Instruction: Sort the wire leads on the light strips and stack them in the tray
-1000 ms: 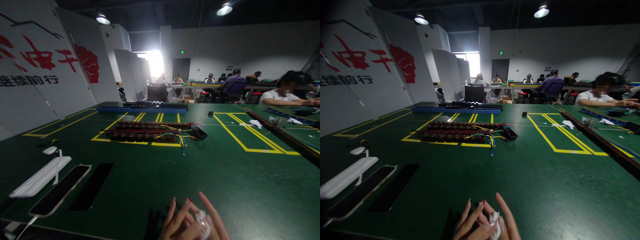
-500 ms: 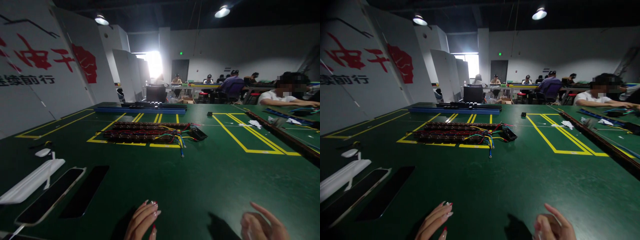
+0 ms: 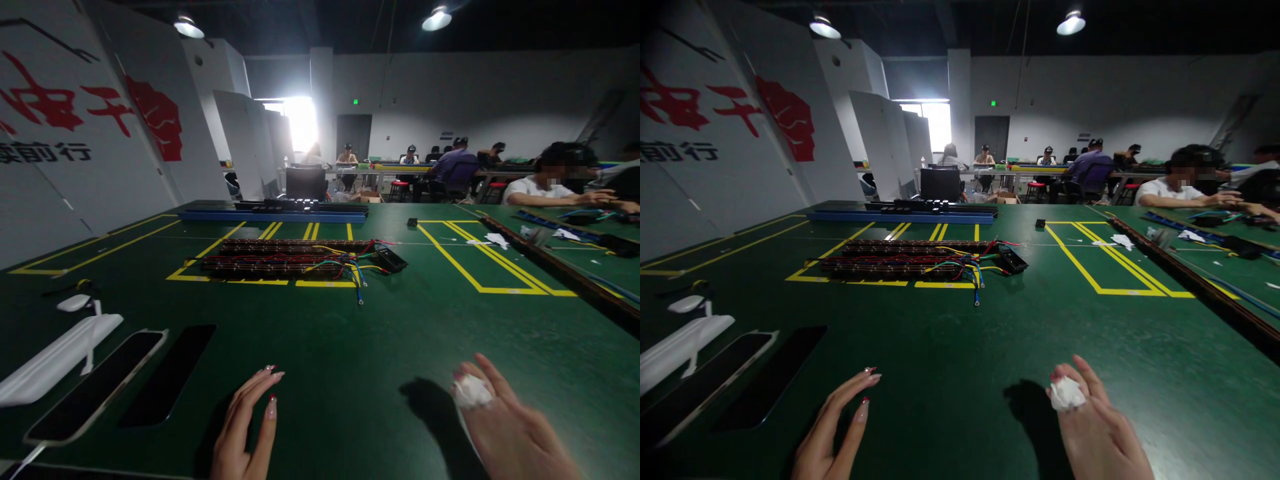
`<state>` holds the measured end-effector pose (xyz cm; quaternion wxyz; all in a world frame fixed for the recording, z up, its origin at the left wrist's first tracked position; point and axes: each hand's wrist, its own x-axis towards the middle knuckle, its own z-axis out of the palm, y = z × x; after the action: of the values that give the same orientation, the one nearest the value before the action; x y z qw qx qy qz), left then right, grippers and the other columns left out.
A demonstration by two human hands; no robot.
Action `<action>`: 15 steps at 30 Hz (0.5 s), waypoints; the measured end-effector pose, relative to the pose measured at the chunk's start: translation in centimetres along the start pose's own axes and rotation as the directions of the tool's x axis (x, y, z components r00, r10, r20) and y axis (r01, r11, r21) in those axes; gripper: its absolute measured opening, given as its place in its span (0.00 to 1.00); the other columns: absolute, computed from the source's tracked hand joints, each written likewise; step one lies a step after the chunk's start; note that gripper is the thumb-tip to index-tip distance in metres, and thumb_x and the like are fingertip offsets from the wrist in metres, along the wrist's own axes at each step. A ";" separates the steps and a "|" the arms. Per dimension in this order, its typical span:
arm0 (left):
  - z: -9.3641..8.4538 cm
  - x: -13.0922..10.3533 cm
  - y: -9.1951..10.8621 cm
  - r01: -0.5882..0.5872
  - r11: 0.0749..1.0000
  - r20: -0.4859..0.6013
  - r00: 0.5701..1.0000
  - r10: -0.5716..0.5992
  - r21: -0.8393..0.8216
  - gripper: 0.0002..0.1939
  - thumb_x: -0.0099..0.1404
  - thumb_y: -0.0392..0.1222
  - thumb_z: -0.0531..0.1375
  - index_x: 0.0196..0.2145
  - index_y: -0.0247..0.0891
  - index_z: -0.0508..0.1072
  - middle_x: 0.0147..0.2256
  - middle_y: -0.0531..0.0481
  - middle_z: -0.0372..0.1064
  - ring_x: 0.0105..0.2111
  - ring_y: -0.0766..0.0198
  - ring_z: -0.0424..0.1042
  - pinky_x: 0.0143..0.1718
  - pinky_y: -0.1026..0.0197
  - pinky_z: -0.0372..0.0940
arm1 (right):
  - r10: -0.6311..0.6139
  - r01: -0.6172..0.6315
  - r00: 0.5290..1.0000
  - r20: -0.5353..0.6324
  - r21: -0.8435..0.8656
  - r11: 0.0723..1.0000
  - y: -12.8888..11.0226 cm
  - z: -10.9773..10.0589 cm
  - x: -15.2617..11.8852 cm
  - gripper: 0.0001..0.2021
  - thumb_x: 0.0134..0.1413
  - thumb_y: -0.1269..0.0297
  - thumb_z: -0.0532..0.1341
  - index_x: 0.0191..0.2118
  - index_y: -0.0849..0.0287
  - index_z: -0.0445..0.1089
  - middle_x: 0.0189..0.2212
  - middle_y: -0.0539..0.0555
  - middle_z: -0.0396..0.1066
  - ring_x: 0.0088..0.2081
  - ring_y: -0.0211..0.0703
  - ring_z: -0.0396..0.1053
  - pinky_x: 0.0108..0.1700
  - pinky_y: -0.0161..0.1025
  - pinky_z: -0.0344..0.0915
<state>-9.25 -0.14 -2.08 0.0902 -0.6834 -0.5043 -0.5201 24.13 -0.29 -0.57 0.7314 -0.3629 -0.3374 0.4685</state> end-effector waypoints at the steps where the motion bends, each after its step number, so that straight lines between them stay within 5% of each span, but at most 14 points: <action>1: 0.0 -0.1 0.0 0.004 1.000 -0.001 1.000 -0.004 0.001 0.15 0.66 0.38 0.52 0.51 0.44 0.66 0.48 0.50 0.68 0.49 0.65 0.68 0.48 0.63 0.67 | 0.019 -0.019 1.000 0.016 -0.003 1.000 0.2 0.5 0.0 0.20 0.53 0.56 0.57 0.53 0.51 0.66 0.49 0.56 0.69 0.48 0.48 0.69 0.47 0.43 0.70; 5: 0.0 -0.4 -0.2 0.002 1.000 0.029 1.000 -0.002 0.020 0.14 0.66 0.39 0.52 0.49 0.43 0.67 0.48 0.50 0.67 0.50 0.65 0.67 0.47 0.62 0.68 | 0.038 -0.036 0.998 0.047 -0.030 0.999 1.1 1.7 0.1 0.31 0.49 0.61 0.63 0.61 0.54 0.58 0.57 0.59 0.61 0.57 0.48 0.61 0.54 0.41 0.64; 10: 0.2 -0.5 -0.2 -0.026 0.999 0.030 0.999 0.025 0.026 0.13 0.66 0.38 0.53 0.48 0.41 0.69 0.48 0.47 0.67 0.50 0.62 0.67 0.48 0.59 0.68 | -0.009 0.006 1.000 -0.026 -0.117 0.993 1.6 2.0 -0.1 0.37 0.43 0.59 0.68 0.60 0.60 0.59 0.51 0.64 0.66 0.51 0.51 0.67 0.48 0.39 0.69; 15: -0.3 -0.1 1.8 -0.065 0.993 0.077 0.994 0.073 -0.099 0.17 0.64 0.34 0.55 0.51 0.43 0.66 0.48 0.49 0.68 0.50 0.65 0.68 0.49 0.63 0.67 | -0.082 0.058 0.995 -0.049 -0.374 0.925 2.4 2.5 -2.7 0.22 0.37 0.59 0.70 0.42 0.59 0.75 0.37 0.59 0.74 0.39 0.50 0.73 0.41 0.39 0.72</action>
<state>-8.05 -1.23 -1.34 0.0546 -0.7242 -0.4579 -0.5127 20.08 -1.55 -1.69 0.6759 -0.4976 -0.4092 0.3578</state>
